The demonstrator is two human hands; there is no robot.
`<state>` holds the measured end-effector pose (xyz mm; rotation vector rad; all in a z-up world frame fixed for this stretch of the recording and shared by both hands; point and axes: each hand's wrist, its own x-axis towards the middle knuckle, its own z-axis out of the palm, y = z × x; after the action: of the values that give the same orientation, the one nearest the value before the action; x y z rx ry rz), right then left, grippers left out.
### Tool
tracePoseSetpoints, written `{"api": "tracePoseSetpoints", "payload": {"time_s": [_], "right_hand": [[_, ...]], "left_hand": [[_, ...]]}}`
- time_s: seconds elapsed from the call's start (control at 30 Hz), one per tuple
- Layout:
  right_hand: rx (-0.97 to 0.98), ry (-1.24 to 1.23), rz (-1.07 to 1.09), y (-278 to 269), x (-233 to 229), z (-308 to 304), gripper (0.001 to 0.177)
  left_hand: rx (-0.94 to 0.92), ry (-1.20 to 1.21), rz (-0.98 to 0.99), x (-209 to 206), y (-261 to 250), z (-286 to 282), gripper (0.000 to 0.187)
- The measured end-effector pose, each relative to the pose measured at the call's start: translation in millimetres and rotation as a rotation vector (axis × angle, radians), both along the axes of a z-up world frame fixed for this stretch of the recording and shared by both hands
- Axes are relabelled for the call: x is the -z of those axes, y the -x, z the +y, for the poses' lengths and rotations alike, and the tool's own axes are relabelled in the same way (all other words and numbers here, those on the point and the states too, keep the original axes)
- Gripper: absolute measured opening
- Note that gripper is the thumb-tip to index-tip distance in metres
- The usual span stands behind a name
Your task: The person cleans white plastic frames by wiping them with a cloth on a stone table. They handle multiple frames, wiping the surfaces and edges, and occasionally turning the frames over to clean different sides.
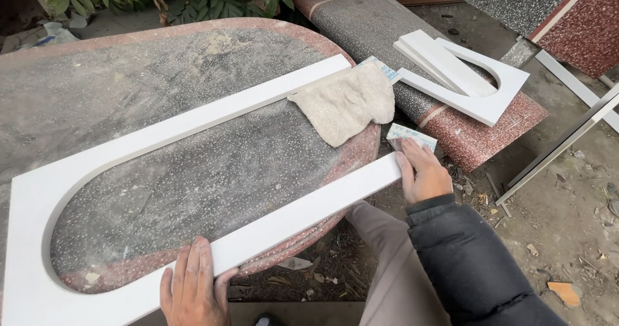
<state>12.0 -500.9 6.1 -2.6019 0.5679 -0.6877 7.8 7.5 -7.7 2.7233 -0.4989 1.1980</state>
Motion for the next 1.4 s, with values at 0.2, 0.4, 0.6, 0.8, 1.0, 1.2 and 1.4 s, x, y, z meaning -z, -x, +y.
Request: {"api": "tracePoseSetpoints", "payload": {"time_s": [0.2,0.4,0.6,0.8,1.0,1.2,1.4], "right_hand": [[-0.497,-0.079,-0.159,45,-45,110,0.039],[-0.2,-0.196,-0.015,35,-58,116,0.045],[-0.104,-0.074,-0.056,46,-13,25,0.049],[-0.66,0.122,-0.129,58,-12,149,0.032],[0.115,-0.142,0.001,22,-7,-14,0.064],[-0.738,0.124,-0.276,46,-18,195,0.04],[0.052,0.09,-0.245,44,14,-25,0.047]], "left_hand": [[0.028,-0.033,-0.056,14,-9,8,0.072],[0.044,-0.043,-0.074,4,-7,7,0.07],[0.026,-0.028,-0.037,22,-10,7,0.073],[0.035,-0.062,-0.065,70,-31,24,0.077],[0.083,-0.046,-0.082,13,-16,9,0.068],[0.031,-0.042,-0.012,10,-7,6,0.072],[-0.014,0.026,0.177,13,2,-1,0.078]]}}
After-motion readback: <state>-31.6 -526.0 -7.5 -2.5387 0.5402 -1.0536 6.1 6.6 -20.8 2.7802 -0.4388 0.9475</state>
